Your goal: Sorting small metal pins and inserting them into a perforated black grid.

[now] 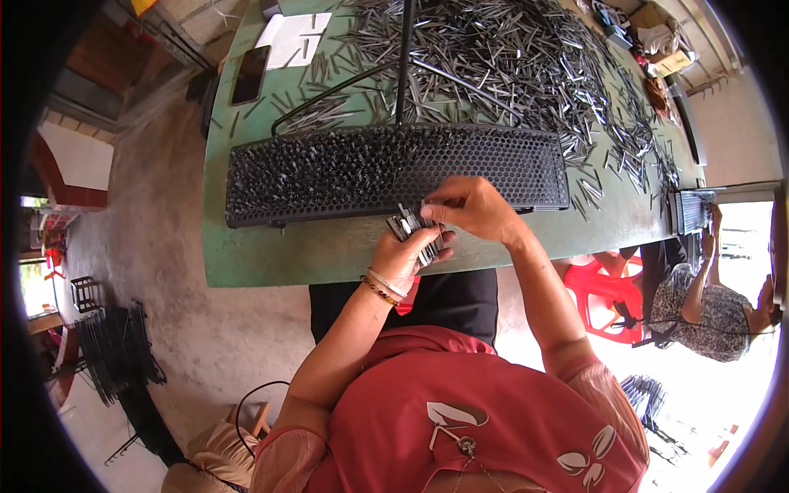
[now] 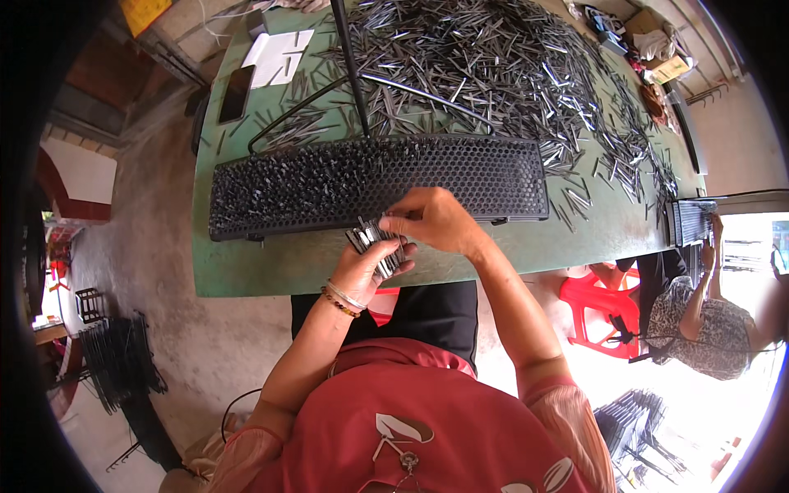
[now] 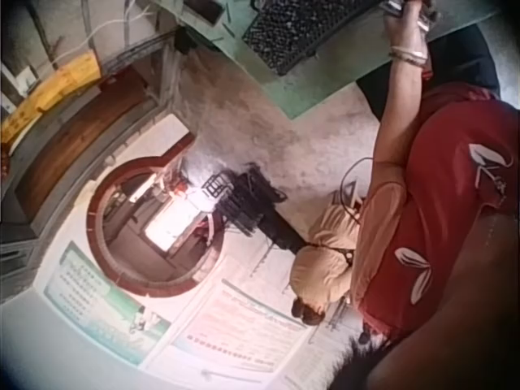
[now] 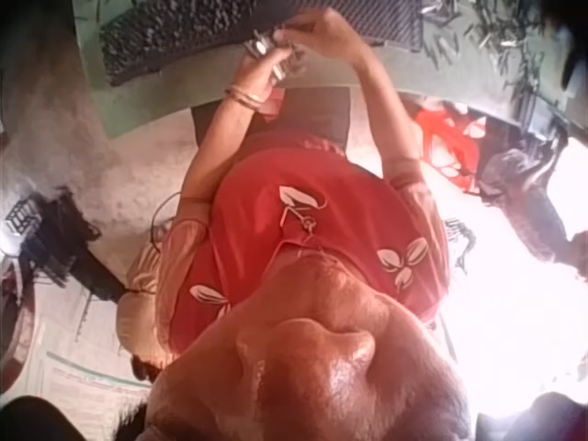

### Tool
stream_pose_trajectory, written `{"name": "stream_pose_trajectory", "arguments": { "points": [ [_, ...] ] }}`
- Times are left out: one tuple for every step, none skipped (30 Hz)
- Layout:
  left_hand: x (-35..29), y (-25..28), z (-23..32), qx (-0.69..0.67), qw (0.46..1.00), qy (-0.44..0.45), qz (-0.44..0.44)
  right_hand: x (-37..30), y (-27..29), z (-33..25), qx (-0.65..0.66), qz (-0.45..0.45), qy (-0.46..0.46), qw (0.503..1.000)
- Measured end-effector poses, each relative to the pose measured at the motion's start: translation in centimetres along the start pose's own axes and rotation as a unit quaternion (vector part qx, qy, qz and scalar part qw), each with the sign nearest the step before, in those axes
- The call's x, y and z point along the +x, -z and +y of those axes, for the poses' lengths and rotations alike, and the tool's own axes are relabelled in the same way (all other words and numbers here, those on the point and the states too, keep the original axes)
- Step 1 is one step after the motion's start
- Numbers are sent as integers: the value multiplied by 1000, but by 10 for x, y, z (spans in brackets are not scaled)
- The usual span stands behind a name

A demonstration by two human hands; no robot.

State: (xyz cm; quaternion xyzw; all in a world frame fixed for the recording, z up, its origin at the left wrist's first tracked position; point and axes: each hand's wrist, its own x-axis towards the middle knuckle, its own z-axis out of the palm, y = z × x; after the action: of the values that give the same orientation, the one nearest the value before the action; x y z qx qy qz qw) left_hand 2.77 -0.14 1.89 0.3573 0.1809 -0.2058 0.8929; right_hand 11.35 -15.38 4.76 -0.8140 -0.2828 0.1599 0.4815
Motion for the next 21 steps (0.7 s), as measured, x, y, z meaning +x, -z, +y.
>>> {"name": "stream_pose_trajectory", "arguments": {
  "points": [
    [0,-1,1,6,1000,-10,2,-3,-3,0,68,-2,-65,996],
    [1,-1,1,7,1000,-10,2,-4,-4,1,68,-2,-65,996],
    [2,0,0,14,1000,-12,-1,-5,-4,3,95,9,-68,993],
    [3,1,-1,22,1000,-15,-4,-5,-5,4,123,20,-72,990],
    [4,2,-2,23,1000,-15,-5,-6,-5,7,122,21,-72,990],
    [4,3,-3,29,999,-14,-4,-5,-6,10,125,17,-83,989],
    [5,4,-3,35,999,-13,-2,-5,-6,12,128,13,-94,987],
    [5,4,-4,35,999,-14,-2,-5,-6,11,128,13,-94,987],
    [6,5,-4,40,999,-15,3,-5,-5,8,129,20,-111,985],
    [6,5,-4,45,999,-16,8,-5,-5,6,130,26,-128,983],
    [7,4,-4,45,999,-17,8,-4,-3,4,130,27,-128,983],
    [7,3,-4,29,999,-23,27,-4,-1,2,140,55,-144,978],
    [7,2,-4,14,998,-29,46,-3,1,0,150,84,-160,972],
    [8,3,-4,14,998,-29,46,0,3,-3,150,83,-159,972],
    [9,5,-4,3,999,-17,51,4,6,-5,116,139,-127,975],
    [9,6,-3,-8,998,-5,56,9,8,-5,81,194,-94,973],
    [9,6,-4,-8,998,-5,55,17,9,-1,84,223,-70,969],
    [8,5,-5,-7,999,1,45,23,9,0,84,223,-71,969],
    [7,4,-6,-6,999,7,34,30,9,1,48,249,-44,966],
    [6,3,-6,-6,999,7,33,36,10,3,12,275,-16,961],
    [5,1,-6,2,999,18,30,41,10,7,2,273,-1,962]
  ]
}}
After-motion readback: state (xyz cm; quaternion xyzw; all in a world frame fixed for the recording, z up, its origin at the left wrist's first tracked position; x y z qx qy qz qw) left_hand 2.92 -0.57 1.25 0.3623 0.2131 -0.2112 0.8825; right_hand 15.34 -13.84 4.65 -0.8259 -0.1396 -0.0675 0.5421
